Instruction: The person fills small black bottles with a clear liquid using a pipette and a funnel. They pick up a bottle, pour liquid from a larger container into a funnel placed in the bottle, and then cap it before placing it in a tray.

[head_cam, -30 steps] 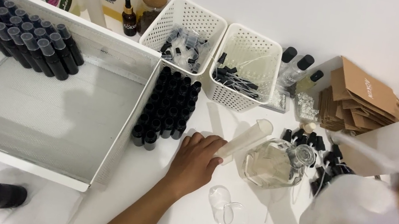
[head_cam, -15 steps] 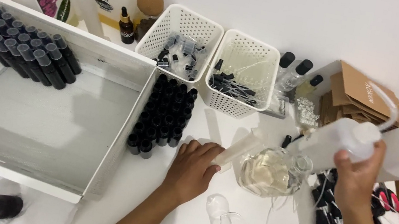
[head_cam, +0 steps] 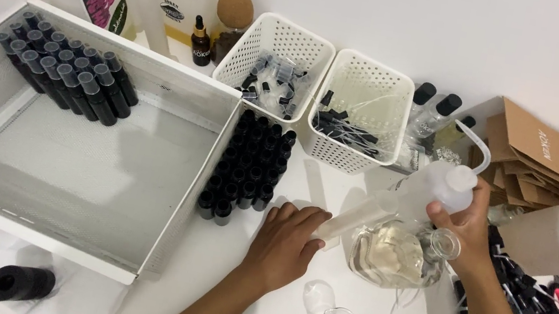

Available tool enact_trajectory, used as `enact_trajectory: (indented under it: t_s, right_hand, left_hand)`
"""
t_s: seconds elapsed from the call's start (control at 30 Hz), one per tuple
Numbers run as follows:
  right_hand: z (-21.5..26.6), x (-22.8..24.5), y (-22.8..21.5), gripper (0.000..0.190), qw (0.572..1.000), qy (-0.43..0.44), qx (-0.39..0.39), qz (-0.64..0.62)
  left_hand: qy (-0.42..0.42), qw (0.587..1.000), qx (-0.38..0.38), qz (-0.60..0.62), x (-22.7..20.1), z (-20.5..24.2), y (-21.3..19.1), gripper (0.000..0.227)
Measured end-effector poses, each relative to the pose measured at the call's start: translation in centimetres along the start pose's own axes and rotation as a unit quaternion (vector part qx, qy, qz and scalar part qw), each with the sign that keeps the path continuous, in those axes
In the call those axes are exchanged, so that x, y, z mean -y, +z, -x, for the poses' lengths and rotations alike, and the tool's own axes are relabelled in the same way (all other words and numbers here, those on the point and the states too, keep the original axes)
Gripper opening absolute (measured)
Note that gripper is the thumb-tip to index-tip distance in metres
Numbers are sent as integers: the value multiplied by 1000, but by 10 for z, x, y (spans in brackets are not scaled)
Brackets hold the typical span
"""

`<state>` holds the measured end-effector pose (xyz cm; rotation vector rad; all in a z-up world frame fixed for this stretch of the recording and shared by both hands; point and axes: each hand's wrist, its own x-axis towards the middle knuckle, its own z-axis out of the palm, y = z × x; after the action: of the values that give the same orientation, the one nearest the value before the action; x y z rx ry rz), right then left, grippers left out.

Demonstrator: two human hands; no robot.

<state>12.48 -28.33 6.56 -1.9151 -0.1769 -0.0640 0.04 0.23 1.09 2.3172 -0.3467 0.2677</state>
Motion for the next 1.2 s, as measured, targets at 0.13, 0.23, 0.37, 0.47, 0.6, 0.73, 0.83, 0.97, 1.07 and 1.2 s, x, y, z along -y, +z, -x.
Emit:
enact_trajectory:
  t_s: [0.13, 0.23, 0.37, 0.47, 0.6, 0.73, 0.83, 0.97, 1.07, 1.2]
  right_hand:
    - [6, 7, -11, 96, 998, -43, 46, -25]
    - [29, 27, -23, 105, 986, -151, 30, 60]
    - [92, 17, -31, 48, 967, -221, -129, -2]
    - [151, 4, -25, 40, 971, -214, -100, 17]
    - [212, 38, 13, 82, 970, 137, 92, 180]
    - [220, 29, 58, 99, 951, 158, 119, 238]
    - [218, 24, 76, 80, 969, 131, 82, 195]
    - [205, 40, 86, 63, 985, 1, 9, 170]
    - [191, 73, 87, 61, 991, 7, -55, 121]
    - [179, 110, 96, 60, 989, 37, -79, 119]
  left_hand:
    - [7, 1000, -8, 2, -2, 0, -3, 39]
    - [-4, 1000, 9, 9, -4, 0, -6, 39]
    - [-1, 1000, -18, 22, -4, 2, -6, 42]
    - [-9, 997, -40, 65, -4, 6, -6, 49]
    - [15, 985, -105, 138, -1, 9, -5, 41]
    - [66, 976, -138, 156, -10, 13, -19, 26]
    - [153, 959, -161, 178, -19, 16, -32, 20]
    - [222, 951, -122, 176, -20, 20, -35, 65]
    - [262, 949, -106, 139, -26, 22, -36, 82]
    - [304, 937, -155, 71, -30, 26, -19, 76]
